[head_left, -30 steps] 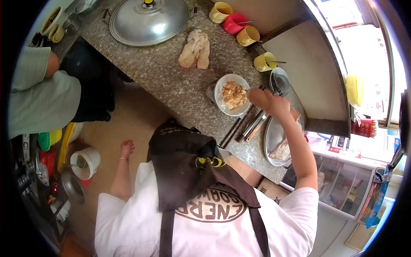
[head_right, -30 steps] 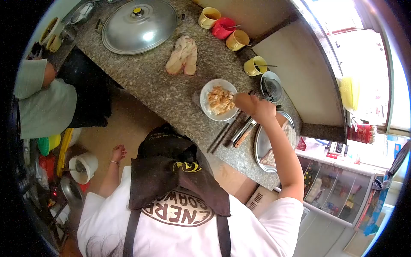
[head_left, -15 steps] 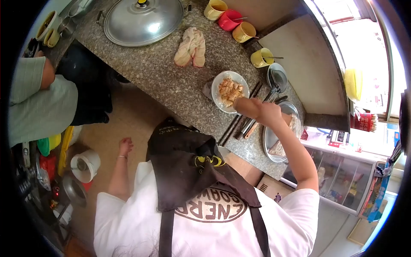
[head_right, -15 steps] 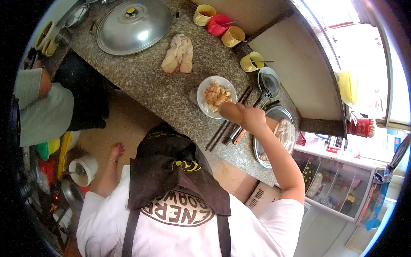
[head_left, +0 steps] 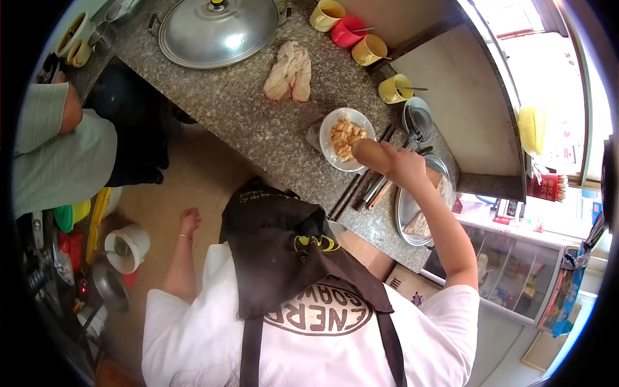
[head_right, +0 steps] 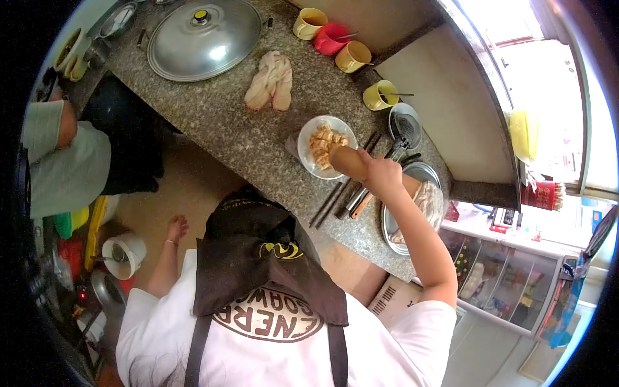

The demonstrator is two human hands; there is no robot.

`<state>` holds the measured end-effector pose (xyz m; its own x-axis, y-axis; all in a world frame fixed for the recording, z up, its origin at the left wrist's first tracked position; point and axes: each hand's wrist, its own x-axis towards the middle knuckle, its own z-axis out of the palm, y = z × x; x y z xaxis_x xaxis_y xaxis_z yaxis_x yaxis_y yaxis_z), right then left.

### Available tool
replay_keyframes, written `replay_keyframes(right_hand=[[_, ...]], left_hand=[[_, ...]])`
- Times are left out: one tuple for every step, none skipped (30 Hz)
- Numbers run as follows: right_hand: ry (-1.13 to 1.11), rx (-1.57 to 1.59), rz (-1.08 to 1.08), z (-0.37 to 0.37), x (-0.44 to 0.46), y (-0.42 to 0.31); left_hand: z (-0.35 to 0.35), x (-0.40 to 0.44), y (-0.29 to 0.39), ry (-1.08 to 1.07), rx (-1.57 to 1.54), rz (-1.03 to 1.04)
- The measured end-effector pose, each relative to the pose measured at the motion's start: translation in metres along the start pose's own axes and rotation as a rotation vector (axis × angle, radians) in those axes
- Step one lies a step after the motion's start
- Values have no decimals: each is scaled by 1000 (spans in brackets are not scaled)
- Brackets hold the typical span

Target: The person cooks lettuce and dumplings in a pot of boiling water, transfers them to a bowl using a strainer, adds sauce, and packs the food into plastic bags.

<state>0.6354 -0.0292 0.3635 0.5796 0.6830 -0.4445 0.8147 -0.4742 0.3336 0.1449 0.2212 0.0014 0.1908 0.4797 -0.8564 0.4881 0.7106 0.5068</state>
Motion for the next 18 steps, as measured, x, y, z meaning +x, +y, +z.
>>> replay_keyframes(right_hand=[[-1, -1, -1, 3, -1, 0], [24, 5, -40, 6, -3, -1], [51, 13, -80, 8, -3, -2], [51, 14, -81, 5, -3, -1], [-57, -12, -58, -3, -4, 0], [-165, -39, -35, -9, -3, 2], [-164, -42, -35, -5, -1, 8], [-115, -35, 25, 1, 1, 16], [-67, -27, 85, 5, 2, 21], [-44, -32, 109, 10, 3, 23], [-42, -33, 108, 9, 3, 21], [-46, -12, 72, 6, 3, 18], [-51, 10, 37, 5, 2, 16], [-52, 12, 41, 5, 3, 13], [-33, 8, 33, 4, 6, 10], [-11, 4, 23, 2, 11, 9], [-9, 5, 23, 1, 17, 9], [45, -8, 25, 1, 24, 10]], left_hand=[[0, 2, -2, 0, -1, -1], [1, 0, -1, 11, 15, -10], [1, -2, 1, 24, 31, -19], [1, -5, 3, 25, 32, -19], [2, -8, 5, 30, 31, -19], [4, -10, 7, 33, 29, -18], [5, -11, 8, 32, 27, -18], [6, -12, 8, 44, 39, -27], [7, -13, 8, 56, 52, -35], [7, -13, 7, 57, 50, -36], [6, -12, 6, 53, 56, -36], [5, -10, 6, 47, 64, -35], [5, -9, 6, 46, 66, -33], [6, -9, 7, 34, 55, -32], [7, -9, 8, 24, 43, -31], [8, -9, 10, 24, 43, -28], [11, -13, 15, 37, 53, -36], [13, -14, 18, 49, 63, -43]])
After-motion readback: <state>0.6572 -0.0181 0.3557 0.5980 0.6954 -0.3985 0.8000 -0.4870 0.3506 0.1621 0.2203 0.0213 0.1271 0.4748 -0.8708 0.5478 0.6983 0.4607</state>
